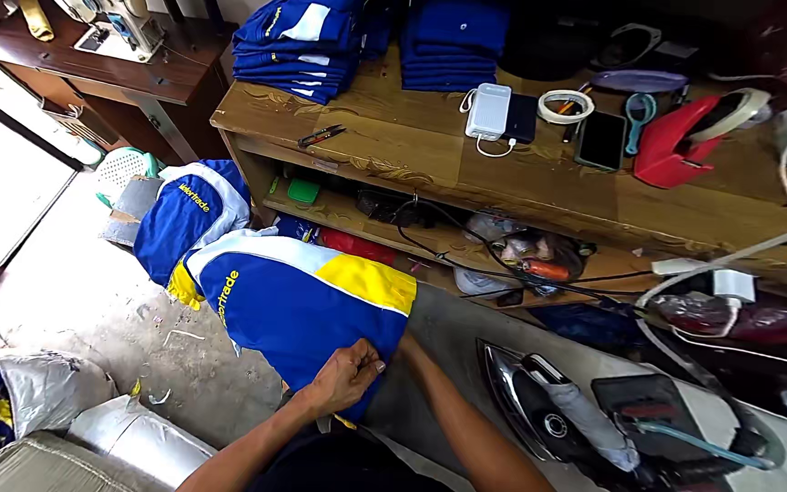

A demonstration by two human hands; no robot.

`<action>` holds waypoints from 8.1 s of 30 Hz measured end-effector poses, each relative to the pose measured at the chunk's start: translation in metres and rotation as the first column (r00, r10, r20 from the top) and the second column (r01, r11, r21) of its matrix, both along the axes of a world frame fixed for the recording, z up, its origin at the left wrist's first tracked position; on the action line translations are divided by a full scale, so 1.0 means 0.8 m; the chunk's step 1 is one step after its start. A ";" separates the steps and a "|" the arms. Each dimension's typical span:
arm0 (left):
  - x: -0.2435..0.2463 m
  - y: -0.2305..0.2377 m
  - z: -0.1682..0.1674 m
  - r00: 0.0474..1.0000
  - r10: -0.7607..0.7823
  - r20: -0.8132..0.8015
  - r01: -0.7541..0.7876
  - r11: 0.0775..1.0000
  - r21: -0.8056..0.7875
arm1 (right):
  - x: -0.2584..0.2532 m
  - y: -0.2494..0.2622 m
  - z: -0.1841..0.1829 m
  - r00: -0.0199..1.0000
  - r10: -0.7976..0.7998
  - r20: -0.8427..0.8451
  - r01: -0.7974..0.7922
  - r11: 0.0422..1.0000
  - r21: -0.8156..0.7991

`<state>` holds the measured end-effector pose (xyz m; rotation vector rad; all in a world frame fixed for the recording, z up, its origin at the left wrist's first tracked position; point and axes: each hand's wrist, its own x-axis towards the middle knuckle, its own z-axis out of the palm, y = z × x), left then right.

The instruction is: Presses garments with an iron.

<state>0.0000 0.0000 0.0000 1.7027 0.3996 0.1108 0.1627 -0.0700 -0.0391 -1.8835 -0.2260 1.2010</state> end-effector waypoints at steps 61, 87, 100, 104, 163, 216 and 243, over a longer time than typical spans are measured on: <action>-0.089 0.368 -0.070 0.800 0.356 -0.483 0.211 0.586 0.782 | -0.041 -0.004 0.121 0.271 0.632 0.726 -0.420 0.756 -0.501; 0.082 0.045 -0.018 0.892 -0.295 -0.343 0.442 0.406 0.800 | 0.134 -0.205 0.115 0.252 0.250 0.935 -0.065 0.968 -0.241; 0.107 0.006 0.084 0.990 -0.123 0.064 0.077 0.870 0.486 | 0.044 -0.104 0.045 0.922 -0.293 -0.254 0.336 0.930 0.147; 0.151 0.069 0.143 0.988 0.078 0.129 -0.101 0.978 0.181 | 0.028 -0.110 0.041 0.905 -0.232 -0.357 0.288 0.951 0.111; -0.185 0.429 -0.085 0.655 0.720 -0.230 -0.574 0.672 0.468 | -0.031 -0.011 -0.061 0.064 0.431 0.900 -0.594 0.742 -0.312; -0.151 0.318 -0.110 0.712 0.691 -0.128 -0.240 0.410 0.880 | 0.125 -0.191 0.142 0.655 0.489 0.576 -0.268 0.863 -0.429; -0.186 0.021 -0.113 0.987 0.158 0.044 -0.130 0.595 0.793 | -0.097 0.318 0.123 -0.445 0.695 0.565 -0.862 -0.163 -0.480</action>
